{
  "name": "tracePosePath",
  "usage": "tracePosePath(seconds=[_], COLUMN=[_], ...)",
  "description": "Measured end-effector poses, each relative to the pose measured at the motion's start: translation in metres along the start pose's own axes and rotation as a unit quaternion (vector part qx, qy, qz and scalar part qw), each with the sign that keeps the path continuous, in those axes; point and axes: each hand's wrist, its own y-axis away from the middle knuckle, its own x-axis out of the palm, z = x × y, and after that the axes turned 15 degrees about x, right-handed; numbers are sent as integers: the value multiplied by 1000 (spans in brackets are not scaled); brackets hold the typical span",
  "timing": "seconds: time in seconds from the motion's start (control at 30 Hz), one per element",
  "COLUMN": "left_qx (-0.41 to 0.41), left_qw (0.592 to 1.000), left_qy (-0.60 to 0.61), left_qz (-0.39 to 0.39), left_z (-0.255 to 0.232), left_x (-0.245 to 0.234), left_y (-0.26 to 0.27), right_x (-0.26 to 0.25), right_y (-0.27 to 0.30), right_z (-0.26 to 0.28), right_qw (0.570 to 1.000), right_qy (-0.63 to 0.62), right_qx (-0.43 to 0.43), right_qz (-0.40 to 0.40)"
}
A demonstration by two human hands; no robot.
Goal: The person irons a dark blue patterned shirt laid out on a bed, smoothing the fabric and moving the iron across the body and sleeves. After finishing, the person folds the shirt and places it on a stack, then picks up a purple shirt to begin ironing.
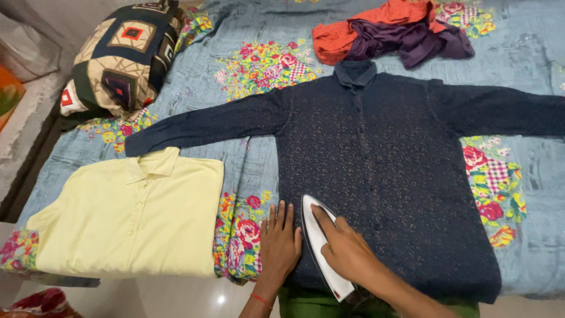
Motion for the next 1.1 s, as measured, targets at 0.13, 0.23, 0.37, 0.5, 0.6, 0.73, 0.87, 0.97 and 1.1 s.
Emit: tracePosePath(seconds=[0.13, 0.23, 0.37, 0.5, 0.6, 0.73, 0.87, 0.97, 1.1], left_qx=[6, -5, -24, -66, -110, -136, -88, -22, 44], left_qw=[1000, 999, 997, 996, 990, 967, 965, 977, 993], left_qy=[-17, -28, -62, -64, -53, 65, 110, 116, 90], left_qz=[-15, -31, -31, -9, -64, -203, -220, -177, -64], left_z=[4, 8, 18, 33, 58, 70, 41, 6, -26], left_x=[8, 5, -10, -14, -8, 8, 20, 23, 31], left_y=[3, 12, 27, 37, 42, 43, 15, -20, -71], right_x=[-3, 4, 31, 58, 65, 56, 25, -20, -55], right_y=[-28, -28, 0, 15, -4, -19, -32, -45, -52], right_z=[16, 13, 3, 13, 40, 58, 36, 3, -28], right_qw=[1000, 999, 998, 995, 995, 997, 998, 996, 992], right_qy=[17, 26, 34, -12, -29, -23, 1, 6, -9], right_qx=[7, -7, -43, -99, -93, -72, -43, 7, 68], right_qz=[-25, -31, -12, 6, 17, 23, -51, -85, -108])
